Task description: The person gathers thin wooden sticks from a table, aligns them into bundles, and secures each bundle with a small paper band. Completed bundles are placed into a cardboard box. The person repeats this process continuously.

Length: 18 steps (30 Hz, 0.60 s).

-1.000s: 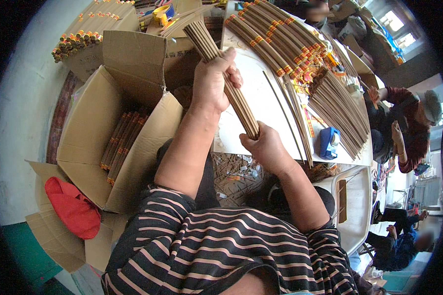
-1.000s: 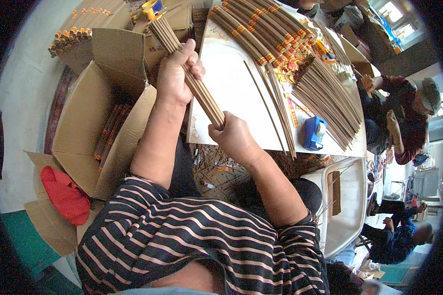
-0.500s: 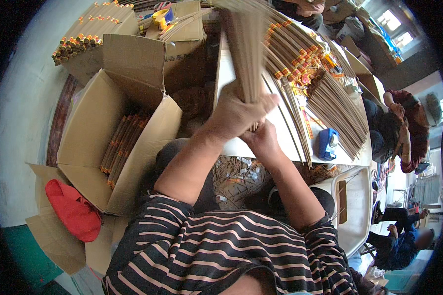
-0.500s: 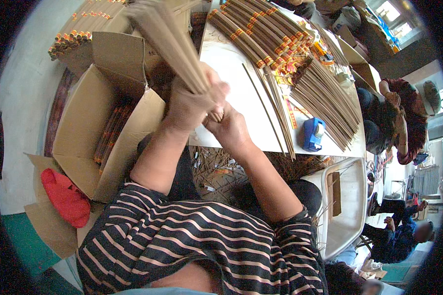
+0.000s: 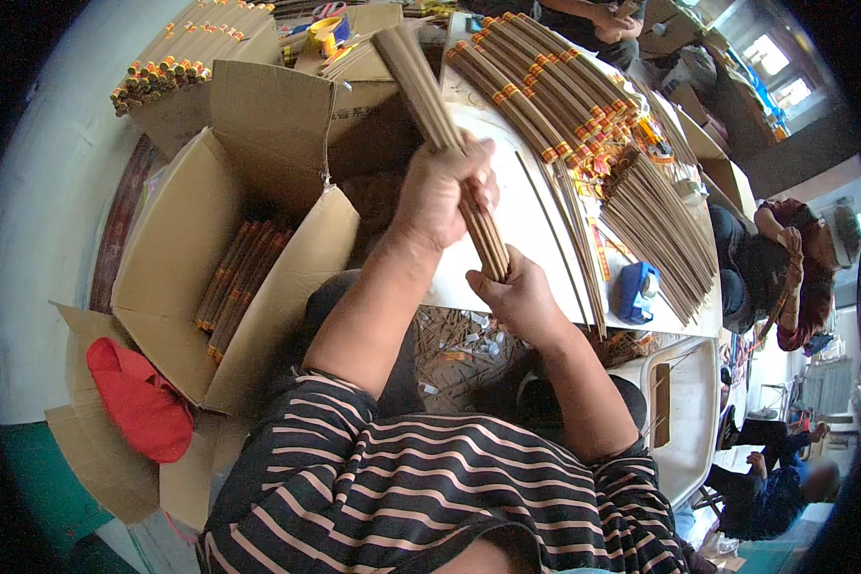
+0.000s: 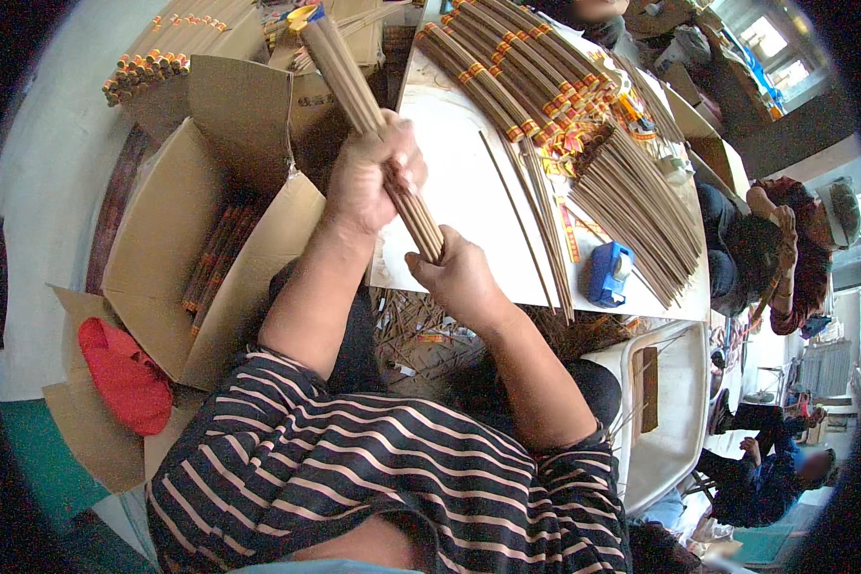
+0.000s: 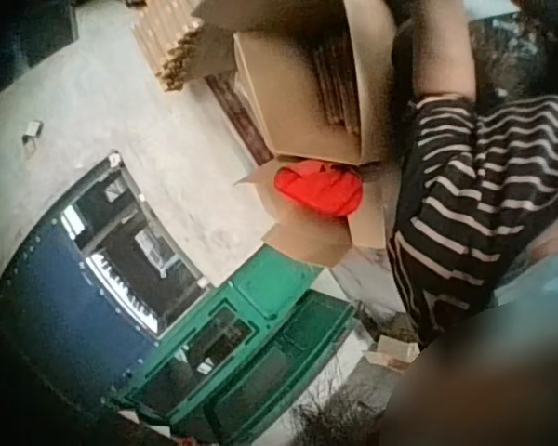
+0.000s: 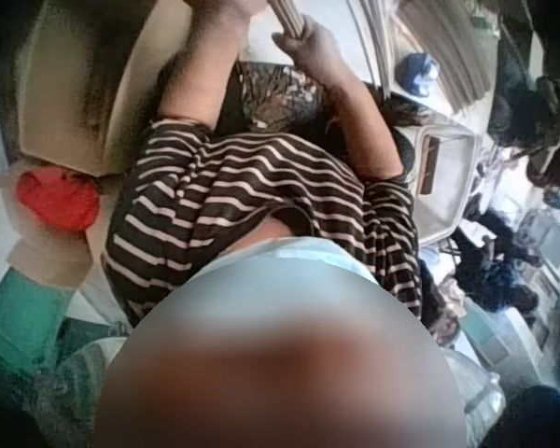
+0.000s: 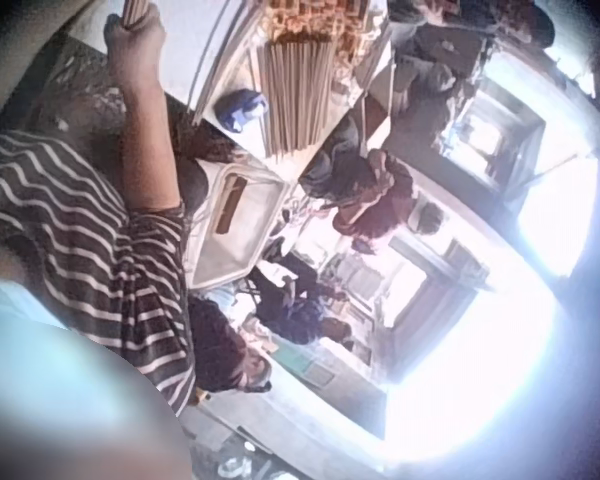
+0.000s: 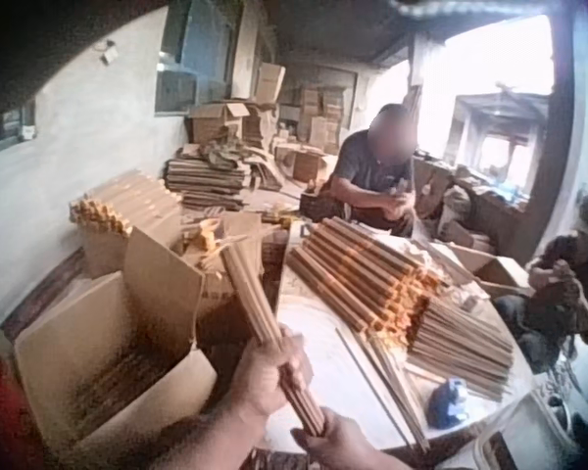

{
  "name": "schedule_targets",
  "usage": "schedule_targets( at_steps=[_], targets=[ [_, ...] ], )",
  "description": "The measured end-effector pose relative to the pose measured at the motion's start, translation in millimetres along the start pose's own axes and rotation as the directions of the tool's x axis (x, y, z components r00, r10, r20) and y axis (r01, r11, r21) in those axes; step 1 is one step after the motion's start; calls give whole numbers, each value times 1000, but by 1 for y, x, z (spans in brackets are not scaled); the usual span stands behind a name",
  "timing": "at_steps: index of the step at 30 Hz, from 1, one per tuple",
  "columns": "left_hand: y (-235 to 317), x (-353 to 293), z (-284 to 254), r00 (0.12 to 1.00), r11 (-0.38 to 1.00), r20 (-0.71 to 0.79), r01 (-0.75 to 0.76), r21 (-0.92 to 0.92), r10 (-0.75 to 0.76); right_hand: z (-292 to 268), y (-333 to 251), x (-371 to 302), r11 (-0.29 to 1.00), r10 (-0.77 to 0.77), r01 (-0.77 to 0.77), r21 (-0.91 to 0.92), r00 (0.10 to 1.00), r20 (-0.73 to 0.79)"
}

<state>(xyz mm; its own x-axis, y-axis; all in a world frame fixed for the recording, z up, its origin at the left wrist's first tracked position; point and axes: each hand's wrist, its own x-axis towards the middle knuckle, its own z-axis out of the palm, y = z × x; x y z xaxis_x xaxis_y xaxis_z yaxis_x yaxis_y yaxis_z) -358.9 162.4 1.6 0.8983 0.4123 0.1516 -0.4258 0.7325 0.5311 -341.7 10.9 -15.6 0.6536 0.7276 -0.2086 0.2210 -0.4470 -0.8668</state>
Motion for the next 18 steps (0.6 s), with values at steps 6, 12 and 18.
schedule_targets(
  at_steps=[6,12,18],
  targets=[
    [17,7,-13,990,990,-86,-117,-73,110,-1,-7,-12,849,-124,24,-527,980,-155],
    [8,-1,-12,987,987,-74,-148,-58,144,-1,-8,-13,796,-213,35,-604,951,-225],
    [-16,-22,-2,1000,993,0,14,-119,-15,1,-15,-16,962,-29,5,-274,996,-84]
  ],
)
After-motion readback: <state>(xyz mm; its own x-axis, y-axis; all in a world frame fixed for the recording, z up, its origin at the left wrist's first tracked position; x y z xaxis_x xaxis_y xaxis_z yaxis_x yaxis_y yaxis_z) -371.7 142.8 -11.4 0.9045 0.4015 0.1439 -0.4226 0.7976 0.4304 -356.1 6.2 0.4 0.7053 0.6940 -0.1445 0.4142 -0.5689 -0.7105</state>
